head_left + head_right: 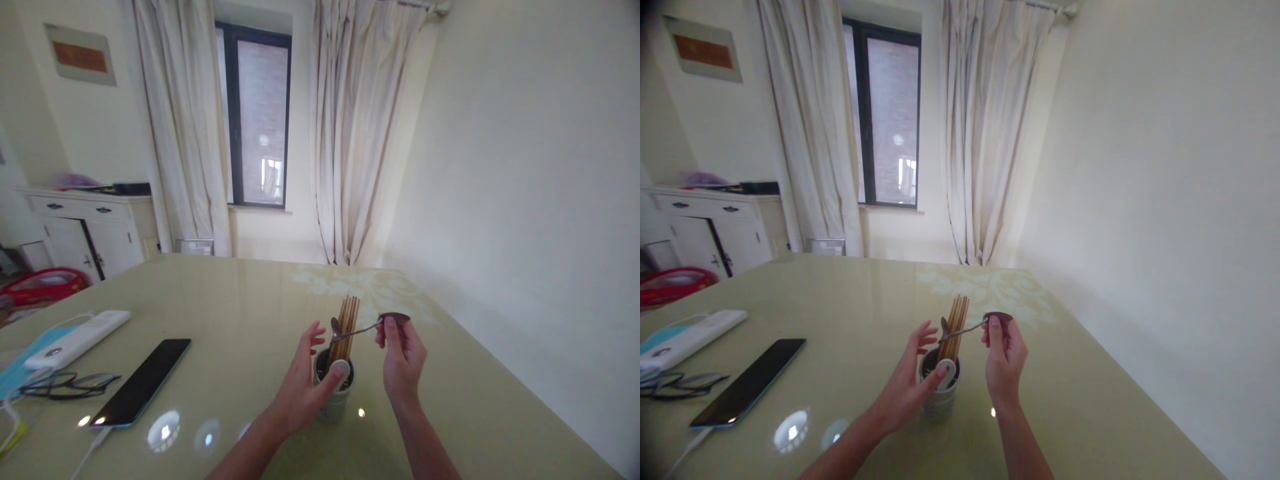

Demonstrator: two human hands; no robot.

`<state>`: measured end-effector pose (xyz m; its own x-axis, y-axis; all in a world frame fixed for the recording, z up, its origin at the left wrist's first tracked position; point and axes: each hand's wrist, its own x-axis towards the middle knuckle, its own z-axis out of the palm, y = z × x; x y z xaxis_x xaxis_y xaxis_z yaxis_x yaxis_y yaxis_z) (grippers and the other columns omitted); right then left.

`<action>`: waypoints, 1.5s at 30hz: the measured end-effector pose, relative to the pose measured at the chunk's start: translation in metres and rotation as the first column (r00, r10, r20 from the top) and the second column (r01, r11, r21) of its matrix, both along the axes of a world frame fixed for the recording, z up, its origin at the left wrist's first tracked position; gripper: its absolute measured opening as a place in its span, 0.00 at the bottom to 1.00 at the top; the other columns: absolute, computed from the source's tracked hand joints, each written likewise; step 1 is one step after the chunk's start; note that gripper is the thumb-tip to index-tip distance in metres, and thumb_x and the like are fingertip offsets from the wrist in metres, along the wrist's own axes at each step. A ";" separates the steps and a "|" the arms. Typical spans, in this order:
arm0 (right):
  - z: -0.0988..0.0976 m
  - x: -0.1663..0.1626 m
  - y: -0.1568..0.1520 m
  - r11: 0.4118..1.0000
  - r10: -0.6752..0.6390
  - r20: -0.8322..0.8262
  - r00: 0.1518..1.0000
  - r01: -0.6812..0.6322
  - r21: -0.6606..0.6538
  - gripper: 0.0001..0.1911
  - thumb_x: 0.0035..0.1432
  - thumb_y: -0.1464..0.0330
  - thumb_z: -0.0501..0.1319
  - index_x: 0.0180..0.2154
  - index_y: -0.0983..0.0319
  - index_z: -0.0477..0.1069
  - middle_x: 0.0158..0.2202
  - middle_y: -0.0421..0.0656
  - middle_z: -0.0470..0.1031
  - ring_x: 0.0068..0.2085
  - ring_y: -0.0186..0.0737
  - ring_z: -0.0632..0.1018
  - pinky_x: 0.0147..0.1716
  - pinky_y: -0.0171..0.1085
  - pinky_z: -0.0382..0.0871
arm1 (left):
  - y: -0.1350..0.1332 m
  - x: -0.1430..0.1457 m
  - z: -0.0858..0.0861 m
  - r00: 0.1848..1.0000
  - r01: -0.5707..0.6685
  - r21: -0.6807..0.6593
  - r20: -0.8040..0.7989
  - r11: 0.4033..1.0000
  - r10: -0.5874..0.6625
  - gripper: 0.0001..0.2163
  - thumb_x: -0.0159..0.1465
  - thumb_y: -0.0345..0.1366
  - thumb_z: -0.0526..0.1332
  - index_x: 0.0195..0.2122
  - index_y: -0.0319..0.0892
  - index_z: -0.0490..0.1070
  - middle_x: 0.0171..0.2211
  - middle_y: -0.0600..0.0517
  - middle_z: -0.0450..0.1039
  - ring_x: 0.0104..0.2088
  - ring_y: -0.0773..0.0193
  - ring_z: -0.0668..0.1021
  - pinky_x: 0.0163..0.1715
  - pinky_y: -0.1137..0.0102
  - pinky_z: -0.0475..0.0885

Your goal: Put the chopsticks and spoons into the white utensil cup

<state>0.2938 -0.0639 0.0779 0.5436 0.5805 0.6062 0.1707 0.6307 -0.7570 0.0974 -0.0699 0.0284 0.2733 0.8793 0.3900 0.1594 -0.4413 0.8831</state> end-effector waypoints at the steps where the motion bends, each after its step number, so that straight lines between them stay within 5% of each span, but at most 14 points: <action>1: -0.001 0.001 0.000 1.000 0.025 0.043 0.999 -0.024 -0.020 0.20 0.66 0.51 0.67 0.36 0.63 0.78 0.25 0.41 0.76 0.24 0.36 0.74 0.21 0.33 0.68 | 0.001 0.001 -0.001 0.999 0.037 -0.048 0.035 0.998 -0.035 0.38 0.70 0.53 0.64 0.74 0.44 0.48 0.68 0.36 0.64 0.65 0.47 0.72 0.66 0.50 0.66; 6: -0.007 0.000 0.000 0.995 0.089 0.166 0.982 -0.079 -0.065 0.16 0.69 0.54 0.65 0.39 0.61 0.80 0.26 0.40 0.77 0.25 0.37 0.75 0.23 0.33 0.71 | 0.001 0.003 0.000 0.990 0.097 -0.133 0.116 0.986 -0.081 0.35 0.70 0.53 0.64 0.72 0.45 0.54 0.56 0.43 0.75 0.57 0.52 0.78 0.63 0.54 0.68; 12: -0.015 0.002 0.005 0.999 0.041 0.244 0.969 -0.034 -0.034 0.17 0.69 0.60 0.66 0.55 0.60 0.77 0.39 0.46 0.84 0.32 0.40 0.80 0.30 0.37 0.78 | -0.004 0.004 0.009 0.994 0.100 -0.097 0.063 0.990 -0.095 0.24 0.70 0.55 0.63 0.58 0.44 0.70 0.53 0.44 0.78 0.53 0.51 0.79 0.56 0.59 0.72; 21: -0.011 -0.003 0.000 1.000 0.001 0.479 0.878 -0.004 0.006 0.11 0.73 0.65 0.61 0.50 0.59 0.81 0.40 0.46 0.83 0.36 0.42 0.82 0.34 0.38 0.78 | -0.004 0.005 0.007 0.994 0.095 -0.076 0.067 0.993 -0.090 0.25 0.69 0.57 0.63 0.57 0.43 0.71 0.53 0.44 0.79 0.53 0.50 0.79 0.55 0.60 0.73; 26: -0.009 -0.007 0.000 0.999 -0.034 0.536 0.844 0.008 0.051 0.11 0.70 0.66 0.64 0.51 0.58 0.80 0.30 0.39 0.76 0.26 0.37 0.74 0.26 0.35 0.74 | -0.004 0.006 0.005 0.993 0.088 -0.076 0.083 0.993 -0.081 0.24 0.70 0.56 0.63 0.58 0.43 0.71 0.54 0.43 0.78 0.53 0.50 0.79 0.56 0.59 0.72; 31: -0.008 -0.010 -0.001 0.998 -0.030 0.609 0.793 -0.016 0.069 0.07 0.69 0.66 0.65 0.39 0.59 0.82 0.29 0.40 0.74 0.25 0.36 0.72 0.25 0.35 0.70 | -0.006 0.009 0.006 0.989 0.106 -0.080 0.108 0.991 -0.098 0.25 0.70 0.56 0.63 0.58 0.43 0.70 0.54 0.43 0.78 0.54 0.50 0.78 0.57 0.59 0.72; 35: -0.013 -0.008 0.000 0.999 -0.011 0.534 0.845 -0.013 0.041 0.09 0.71 0.63 0.64 0.39 0.60 0.80 0.30 0.41 0.75 0.28 0.38 0.73 0.27 0.35 0.70 | -0.001 0.002 0.008 0.970 0.208 -0.112 0.149 0.972 -0.191 0.29 0.68 0.57 0.65 0.62 0.43 0.67 0.58 0.41 0.76 0.58 0.49 0.77 0.61 0.57 0.71; 41: -0.029 -0.001 0.015 0.992 0.099 0.268 0.958 -0.075 -0.099 0.23 0.73 0.50 0.59 0.30 0.59 0.68 0.24 0.34 0.63 0.25 0.35 0.66 0.24 0.33 0.62 | 0.022 -0.028 0.007 0.881 0.469 -0.269 0.082 0.841 -0.466 0.52 0.49 0.48 0.81 0.72 0.48 0.55 0.68 0.39 0.67 0.65 0.43 0.73 0.65 0.48 0.66; 45: -0.035 0.001 0.022 0.919 0.375 0.229 0.898 -0.328 -0.219 0.33 0.72 0.40 0.50 0.30 0.59 0.68 0.23 0.34 0.63 0.22 0.34 0.62 0.21 0.33 0.55 | 0.029 -0.034 -0.002 0.888 0.439 -0.344 0.028 0.830 -0.458 0.43 0.49 0.43 0.81 0.65 0.45 0.66 0.60 0.41 0.75 0.58 0.44 0.78 0.56 0.53 0.75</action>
